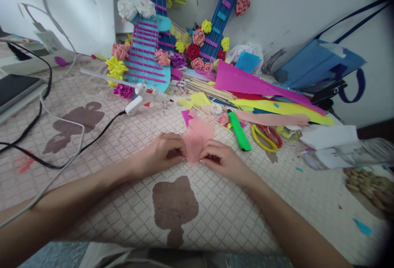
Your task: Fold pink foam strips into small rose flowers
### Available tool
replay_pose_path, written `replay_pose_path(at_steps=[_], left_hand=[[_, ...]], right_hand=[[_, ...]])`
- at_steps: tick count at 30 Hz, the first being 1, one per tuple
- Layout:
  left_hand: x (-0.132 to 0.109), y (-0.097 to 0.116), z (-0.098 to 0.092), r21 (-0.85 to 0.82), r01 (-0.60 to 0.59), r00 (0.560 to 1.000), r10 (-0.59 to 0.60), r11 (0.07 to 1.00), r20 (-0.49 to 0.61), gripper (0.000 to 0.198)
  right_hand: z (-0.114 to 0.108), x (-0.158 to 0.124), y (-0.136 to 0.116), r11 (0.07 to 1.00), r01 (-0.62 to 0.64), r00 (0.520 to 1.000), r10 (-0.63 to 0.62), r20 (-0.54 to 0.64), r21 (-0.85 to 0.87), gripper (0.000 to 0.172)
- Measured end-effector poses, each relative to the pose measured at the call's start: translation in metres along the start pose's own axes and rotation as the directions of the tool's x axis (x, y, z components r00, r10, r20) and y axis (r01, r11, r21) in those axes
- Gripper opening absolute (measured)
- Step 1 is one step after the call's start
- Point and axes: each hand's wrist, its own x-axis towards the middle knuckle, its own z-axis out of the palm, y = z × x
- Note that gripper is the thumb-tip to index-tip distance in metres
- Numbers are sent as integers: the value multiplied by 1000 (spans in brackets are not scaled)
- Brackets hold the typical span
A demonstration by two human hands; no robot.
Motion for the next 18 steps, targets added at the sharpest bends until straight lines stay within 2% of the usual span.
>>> replay_pose_path(at_steps=[11, 15, 18], left_hand=[[4, 3, 18, 90, 163, 984, -154, 983, -91, 10], [4, 5, 18, 96, 179, 981, -170, 979, -96, 9], [2, 4, 15, 82, 163, 985, -158, 983, -66, 8]], right_hand=[[15, 4, -5, 989, -143, 981, 138, -133, -34, 11], [11, 4, -5, 990, -141, 985, 138, -107, -27, 11], [3, 3, -3, 994, -110, 994, 110, -17, 13, 12]])
